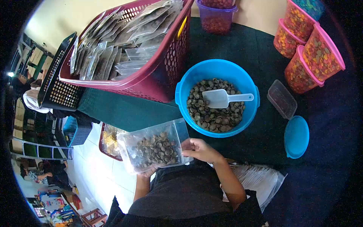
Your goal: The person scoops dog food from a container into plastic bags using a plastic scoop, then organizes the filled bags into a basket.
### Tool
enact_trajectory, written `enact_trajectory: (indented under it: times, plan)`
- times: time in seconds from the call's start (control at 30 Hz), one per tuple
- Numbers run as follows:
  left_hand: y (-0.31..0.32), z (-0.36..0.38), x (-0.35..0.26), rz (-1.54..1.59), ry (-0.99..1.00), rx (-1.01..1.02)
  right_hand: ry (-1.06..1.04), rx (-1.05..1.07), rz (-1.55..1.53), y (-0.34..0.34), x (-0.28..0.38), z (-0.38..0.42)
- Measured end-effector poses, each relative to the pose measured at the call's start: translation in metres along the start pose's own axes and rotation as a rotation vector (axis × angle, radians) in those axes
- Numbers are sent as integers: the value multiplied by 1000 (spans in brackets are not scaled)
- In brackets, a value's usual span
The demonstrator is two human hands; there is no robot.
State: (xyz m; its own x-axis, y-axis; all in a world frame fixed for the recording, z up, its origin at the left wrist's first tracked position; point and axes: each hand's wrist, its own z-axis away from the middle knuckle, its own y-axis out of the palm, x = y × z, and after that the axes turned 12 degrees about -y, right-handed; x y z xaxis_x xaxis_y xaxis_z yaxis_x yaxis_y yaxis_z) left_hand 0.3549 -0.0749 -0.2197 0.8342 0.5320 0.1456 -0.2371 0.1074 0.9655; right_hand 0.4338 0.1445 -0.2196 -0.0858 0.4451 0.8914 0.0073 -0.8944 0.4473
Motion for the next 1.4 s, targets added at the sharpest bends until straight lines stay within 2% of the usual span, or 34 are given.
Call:
enact_trajectory:
  times: [0.3, 0.4, 0.53, 0.6, 0.63, 0.7, 0.8, 0.87, 1.03, 1.1, 1.23, 1.3, 1.33, 1.4]
  plan:
    - [7, -16, -2, -106, -77, -150, 15, -191, -41, 4, 5, 3]
    - [0, -18, -8, -280, -90, -128, -27, -217, -57, 6, -1, 1]
    - [-8, -20, -9, -275, -78, -95, -67, -238, -33, 6, -11, -2]
    - [-4, -21, -8, -584, -54, -251, -74, -249, -25, 6, -9, 0]
    - [-6, -20, -10, -584, -57, -247, -49, -224, -30, 5, -4, 0]
    - [-15, -19, -14, -192, -110, -104, -30, -201, -31, 1, 0, 1]
    - [-19, -20, -17, -293, -93, -171, -60, -152, -35, -2, 0, 1]
    - [-13, -21, -15, -285, -118, -157, -20, -269, -82, 4, 4, 0]
    - [-15, -21, -16, -200, -107, -142, -19, -276, -112, 2, -12, -2]
    - [-12, -20, -14, -293, -72, -152, -34, -274, -123, 3, -15, -2]
    - [-8, -16, -12, -186, -57, -192, 3, -282, -68, 5, -9, -4]
    - [-14, -11, -15, -401, -55, -246, 38, -258, -57, 4, -7, -5]
    - [-14, -9, -15, -400, -50, -249, -7, -255, -46, 5, -7, -5]
    - [-11, -7, -15, -159, -75, -140, -54, -249, -37, 6, -8, -7]
